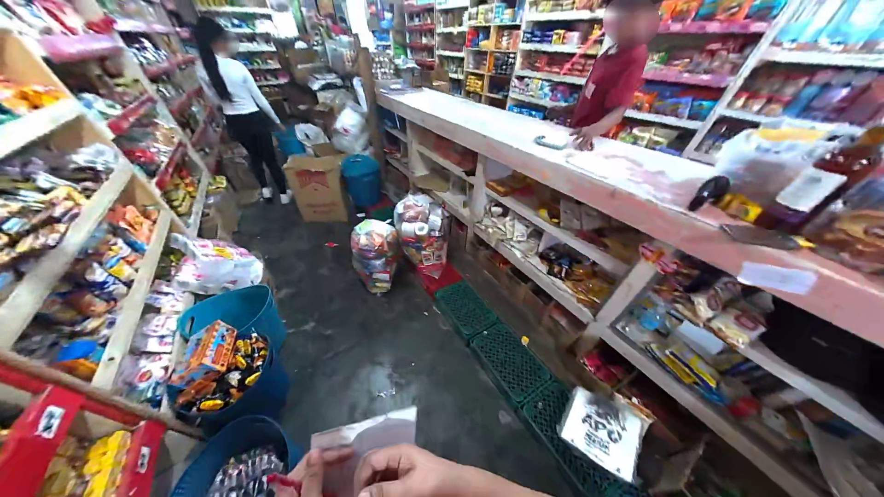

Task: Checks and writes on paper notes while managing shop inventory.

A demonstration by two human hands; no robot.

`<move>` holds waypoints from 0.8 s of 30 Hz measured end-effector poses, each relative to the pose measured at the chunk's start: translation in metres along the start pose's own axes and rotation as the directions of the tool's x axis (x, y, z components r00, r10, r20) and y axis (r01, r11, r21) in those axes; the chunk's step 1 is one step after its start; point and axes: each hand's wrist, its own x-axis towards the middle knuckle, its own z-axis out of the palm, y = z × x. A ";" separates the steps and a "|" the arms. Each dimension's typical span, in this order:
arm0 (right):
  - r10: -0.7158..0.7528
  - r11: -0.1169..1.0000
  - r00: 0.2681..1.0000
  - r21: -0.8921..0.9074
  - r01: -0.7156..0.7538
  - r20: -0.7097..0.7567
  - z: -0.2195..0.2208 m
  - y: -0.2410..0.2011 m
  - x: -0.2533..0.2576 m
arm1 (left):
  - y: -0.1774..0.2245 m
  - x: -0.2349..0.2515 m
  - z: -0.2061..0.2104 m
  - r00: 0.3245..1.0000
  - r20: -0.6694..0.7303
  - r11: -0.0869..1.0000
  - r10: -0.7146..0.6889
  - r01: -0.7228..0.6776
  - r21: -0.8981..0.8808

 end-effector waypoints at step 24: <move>0.158 0.986 0.842 0.034 -0.164 -0.516 -0.421 0.056 0.370 | -0.097 0.496 -0.088 0.946 -0.250 0.895 0.207 -0.080 0.438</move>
